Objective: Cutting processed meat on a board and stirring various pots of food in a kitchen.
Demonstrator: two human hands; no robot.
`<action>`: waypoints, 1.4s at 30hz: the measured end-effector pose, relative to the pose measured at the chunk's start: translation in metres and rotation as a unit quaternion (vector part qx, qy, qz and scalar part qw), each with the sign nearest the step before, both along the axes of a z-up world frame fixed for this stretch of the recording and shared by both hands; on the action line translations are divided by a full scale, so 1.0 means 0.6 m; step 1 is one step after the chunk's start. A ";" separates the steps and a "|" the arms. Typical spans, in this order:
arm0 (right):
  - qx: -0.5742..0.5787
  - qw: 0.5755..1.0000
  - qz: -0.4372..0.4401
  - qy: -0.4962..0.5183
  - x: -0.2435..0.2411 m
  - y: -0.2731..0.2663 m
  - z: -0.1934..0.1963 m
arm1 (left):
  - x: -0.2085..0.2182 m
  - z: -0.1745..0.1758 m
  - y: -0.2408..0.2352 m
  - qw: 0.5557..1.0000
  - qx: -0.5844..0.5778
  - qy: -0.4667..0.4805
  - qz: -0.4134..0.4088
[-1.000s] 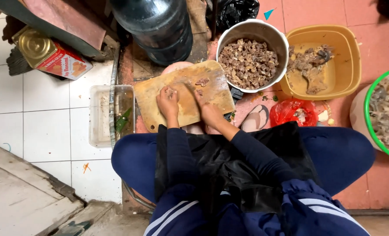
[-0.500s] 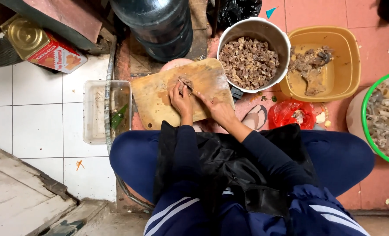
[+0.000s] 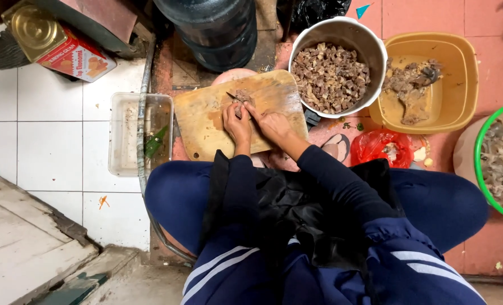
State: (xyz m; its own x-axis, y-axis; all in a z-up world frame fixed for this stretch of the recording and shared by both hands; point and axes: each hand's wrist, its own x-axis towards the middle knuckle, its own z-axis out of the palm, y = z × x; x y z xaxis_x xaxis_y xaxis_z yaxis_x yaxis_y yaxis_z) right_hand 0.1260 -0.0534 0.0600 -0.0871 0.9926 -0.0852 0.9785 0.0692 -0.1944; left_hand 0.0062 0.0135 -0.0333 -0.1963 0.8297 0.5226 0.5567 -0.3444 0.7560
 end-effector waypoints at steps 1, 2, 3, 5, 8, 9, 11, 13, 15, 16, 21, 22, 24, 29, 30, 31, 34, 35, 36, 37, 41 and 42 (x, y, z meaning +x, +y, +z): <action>0.003 1.000 -0.002 -0.002 0.006 -0.016 0.004 | 0.002 0.013 0.001 1.000 0.003 -0.002 -0.002; 0.015 1.000 0.002 -0.023 0.012 -0.029 0.007 | 0.003 0.025 0.004 1.000 0.003 -0.003 -0.003; 0.021 0.999 0.005 -0.042 0.014 -0.054 0.007 | 0.001 0.032 -0.006 1.000 -0.003 -0.003 -0.003; -0.007 1.000 -0.010 -0.027 0.013 -0.074 0.038 | 0.001 0.035 -0.012 1.000 -0.004 -0.007 -0.008; -0.047 0.998 -0.019 0.023 0.009 -0.044 0.023 | 0.005 0.030 -0.011 1.000 -0.005 -0.005 -0.007; -0.053 0.997 -0.015 0.053 0.006 -0.018 0.010 | 0.006 0.030 -0.002 1.000 0.001 0.000 -0.002; -0.087 0.993 -0.032 0.072 0.007 -0.027 0.035 | 0.003 0.029 -0.007 1.000 0.006 -0.001 0.000; -0.120 0.987 -0.050 0.089 0.018 -0.049 0.060 | 0.004 0.032 -0.005 1.000 0.010 -0.003 0.000; -0.177 0.978 -0.070 0.084 0.034 -0.092 0.081 | 0.004 0.035 -0.007 1.000 0.014 -0.014 -0.007; -0.178 0.978 -0.071 0.082 0.036 -0.099 0.088 | 0.003 0.029 -0.006 1.000 0.013 -0.016 -0.007; -0.144 0.980 -0.096 0.096 0.045 -0.114 0.083 | 0.003 0.015 -0.005 0.999 0.026 -0.042 0.008; -0.141 0.981 -0.097 0.095 0.040 -0.125 0.096 | 0.002 0.018 -0.005 0.999 0.029 -0.043 0.006; -0.168 0.973 -0.087 0.135 0.033 -0.146 0.123 | 0.001 0.023 -0.007 0.999 0.029 -0.040 0.007; -0.174 0.974 -0.093 0.114 0.035 -0.166 0.127 | -0.001 0.025 -0.003 0.999 0.024 -0.043 0.001; -0.174 0.976 -0.096 0.088 0.032 -0.172 0.135 | -0.001 0.031 -0.006 0.999 0.018 -0.051 0.001; -0.175 0.976 -0.097 0.087 0.036 -0.175 0.129 | 0.000 0.027 -0.005 0.999 0.017 -0.052 0.000; -0.198 0.962 -0.114 0.150 0.040 -0.182 0.125 | -0.002 0.018 -0.001 0.999 0.014 -0.045 0.008; -0.206 0.957 -0.124 0.160 0.040 -0.185 0.131 | -0.001 0.015 0.000 0.999 0.012 -0.048 0.013; -0.214 0.953 -0.134 0.170 0.039 -0.187 0.137 | 0.000 0.012 0.001 0.998 0.010 -0.051 0.019; -0.213 0.953 -0.134 0.169 0.042 -0.187 0.136 | 0.000 0.019 -0.001 0.998 0.011 -0.052 0.020; -0.189 0.960 -0.136 0.158 0.041 -0.173 0.098 | -0.003 0.050 -0.017 0.999 0.006 -0.050 -0.002; -0.170 0.973 -0.123 0.100 0.038 -0.167 0.079 | -0.004 0.058 -0.021 0.999 0.000 -0.050 -0.018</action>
